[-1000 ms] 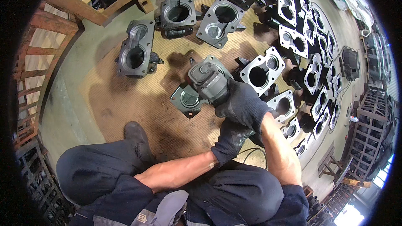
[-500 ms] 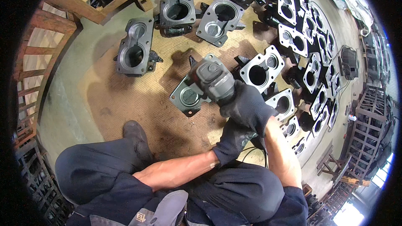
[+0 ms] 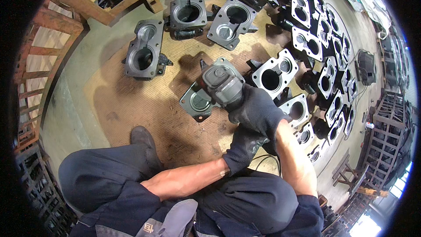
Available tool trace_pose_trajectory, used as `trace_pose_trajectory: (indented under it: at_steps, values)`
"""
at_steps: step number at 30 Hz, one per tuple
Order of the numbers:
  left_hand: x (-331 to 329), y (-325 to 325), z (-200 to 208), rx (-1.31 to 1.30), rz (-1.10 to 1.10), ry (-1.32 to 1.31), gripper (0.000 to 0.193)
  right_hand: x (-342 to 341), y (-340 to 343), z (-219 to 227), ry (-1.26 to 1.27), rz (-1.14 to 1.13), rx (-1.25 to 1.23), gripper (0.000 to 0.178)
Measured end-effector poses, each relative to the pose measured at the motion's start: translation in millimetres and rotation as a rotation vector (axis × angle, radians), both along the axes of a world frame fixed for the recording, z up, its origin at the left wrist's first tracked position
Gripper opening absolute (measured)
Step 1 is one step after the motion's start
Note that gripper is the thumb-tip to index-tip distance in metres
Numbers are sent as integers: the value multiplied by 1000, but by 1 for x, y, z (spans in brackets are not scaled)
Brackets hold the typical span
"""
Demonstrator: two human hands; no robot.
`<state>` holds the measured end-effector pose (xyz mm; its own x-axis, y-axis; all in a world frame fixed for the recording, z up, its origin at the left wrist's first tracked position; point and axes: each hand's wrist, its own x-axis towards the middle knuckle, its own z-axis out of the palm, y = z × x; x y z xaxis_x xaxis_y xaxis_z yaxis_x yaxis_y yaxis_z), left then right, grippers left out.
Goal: The person sits on the floor and uses a handheld angle grinder to smooth the inner surfaces of multiple metal engine parts. They handle each part one at a time, repositioning them as needed to access different areas.
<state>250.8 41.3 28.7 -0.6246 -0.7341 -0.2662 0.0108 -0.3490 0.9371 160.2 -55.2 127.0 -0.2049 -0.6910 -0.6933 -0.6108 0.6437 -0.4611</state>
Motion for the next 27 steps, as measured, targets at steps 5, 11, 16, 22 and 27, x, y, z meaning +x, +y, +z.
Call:
trace_pose_trajectory:
  at_steps: [5,11,16,22,27]
  values:
    - [-3,-18,1,336,6,295,36,-14,1,-17,50,25,-125,52]
    - [11,4,-1,182,72,154,32,9,3,-9,5,0,-57,52]
    - [29,15,2,45,-14,71,26,26,-3,1,51,257,10,57]
    - [25,-16,9,267,-145,119,36,11,7,-14,-3,-21,-86,54]
    - [19,6,7,223,-25,199,16,8,20,-18,-11,62,-164,55]
